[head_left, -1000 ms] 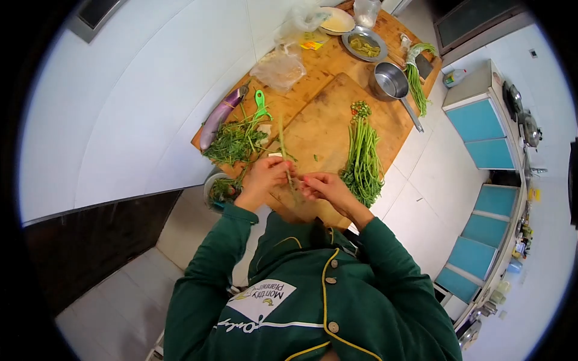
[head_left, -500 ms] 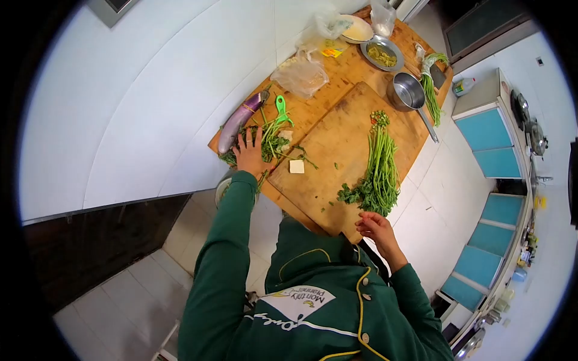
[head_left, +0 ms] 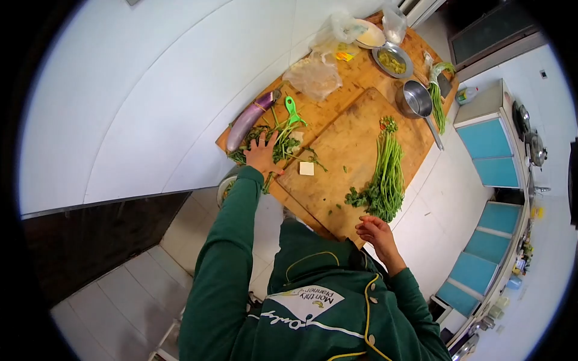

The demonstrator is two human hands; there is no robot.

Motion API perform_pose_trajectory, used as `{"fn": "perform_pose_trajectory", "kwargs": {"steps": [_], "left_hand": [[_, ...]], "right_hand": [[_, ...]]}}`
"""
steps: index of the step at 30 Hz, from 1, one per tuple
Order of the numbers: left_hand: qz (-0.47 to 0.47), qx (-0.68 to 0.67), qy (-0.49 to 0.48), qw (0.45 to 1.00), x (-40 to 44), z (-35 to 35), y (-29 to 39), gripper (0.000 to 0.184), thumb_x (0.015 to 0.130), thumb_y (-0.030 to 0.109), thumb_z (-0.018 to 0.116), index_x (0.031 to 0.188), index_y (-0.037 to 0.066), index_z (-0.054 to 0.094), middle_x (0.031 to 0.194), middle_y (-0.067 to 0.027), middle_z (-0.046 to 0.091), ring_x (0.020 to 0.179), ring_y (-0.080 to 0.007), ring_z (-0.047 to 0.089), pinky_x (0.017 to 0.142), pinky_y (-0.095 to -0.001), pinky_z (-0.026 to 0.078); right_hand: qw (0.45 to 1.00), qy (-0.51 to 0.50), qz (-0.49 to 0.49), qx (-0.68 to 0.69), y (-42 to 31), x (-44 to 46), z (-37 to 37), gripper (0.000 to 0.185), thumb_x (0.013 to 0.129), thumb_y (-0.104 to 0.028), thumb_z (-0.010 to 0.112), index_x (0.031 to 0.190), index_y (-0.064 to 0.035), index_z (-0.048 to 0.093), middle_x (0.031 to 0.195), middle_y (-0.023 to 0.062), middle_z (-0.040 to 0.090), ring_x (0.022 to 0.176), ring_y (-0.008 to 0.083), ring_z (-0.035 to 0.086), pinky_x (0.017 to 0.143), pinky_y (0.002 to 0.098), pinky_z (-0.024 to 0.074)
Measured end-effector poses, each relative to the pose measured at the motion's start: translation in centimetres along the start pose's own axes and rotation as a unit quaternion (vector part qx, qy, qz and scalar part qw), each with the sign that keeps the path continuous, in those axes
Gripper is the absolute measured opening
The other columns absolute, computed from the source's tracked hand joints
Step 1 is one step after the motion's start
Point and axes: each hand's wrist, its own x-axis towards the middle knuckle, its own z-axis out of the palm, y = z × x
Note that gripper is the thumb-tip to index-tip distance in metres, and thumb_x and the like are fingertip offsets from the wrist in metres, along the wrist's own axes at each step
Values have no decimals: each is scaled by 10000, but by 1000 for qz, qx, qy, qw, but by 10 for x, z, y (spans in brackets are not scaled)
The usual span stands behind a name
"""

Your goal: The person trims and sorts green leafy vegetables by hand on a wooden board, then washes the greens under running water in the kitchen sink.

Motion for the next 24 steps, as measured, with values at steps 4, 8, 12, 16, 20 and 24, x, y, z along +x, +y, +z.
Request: {"fn": "perform_pose_trajectory", "kwargs": {"steps": [4,8,12,16,20,24], "left_hand": [[52,29,-7,998,4,3,-15,1118,443,392,796,1356,246,167,1382,-171,154,1184,-450,226,846,-637,314],[53,23,31,998,4,13,-16,965,516,234,770,1326,235,246,1371,-186,156,1167,-444,253,875,-524,379],[88,-1,80,993,10,34,-26,802,593,77,725,1280,192,328,1283,-189,299,1097,-449,352,839,-492,442],[57,-28,175,983,18,45,-26,616,635,13,678,1197,111,444,1265,-229,313,1080,-441,382,860,-482,421],[59,-199,212,955,10,18,-20,535,644,18,677,1138,30,472,1244,-236,352,1081,-424,393,861,-452,398],[108,-222,280,928,-20,-27,-11,506,583,43,711,1034,-5,487,1060,-193,465,958,-365,468,786,-405,397]], "right_hand": [[1000,-1,5,-6,0,0,3,211,862,-191,506,1017,-49,524,860,66,606,746,124,578,674,228,460],[1000,9,9,-3,2,-4,4,181,860,-180,502,1002,-71,529,852,47,607,739,108,580,646,215,452],[1000,12,7,3,7,-4,1,181,862,-171,497,1006,-66,529,851,50,608,740,112,581,646,216,453],[1000,8,1,12,9,-4,2,181,861,-164,498,1006,-62,530,858,53,609,741,115,584,650,219,455],[1000,-6,-4,19,8,-4,1,183,860,-167,502,1004,-59,531,859,54,609,741,116,585,657,220,458],[1000,-5,-5,10,12,2,-2,203,860,-180,506,1018,-54,528,862,53,609,742,112,583,666,219,460]]}}
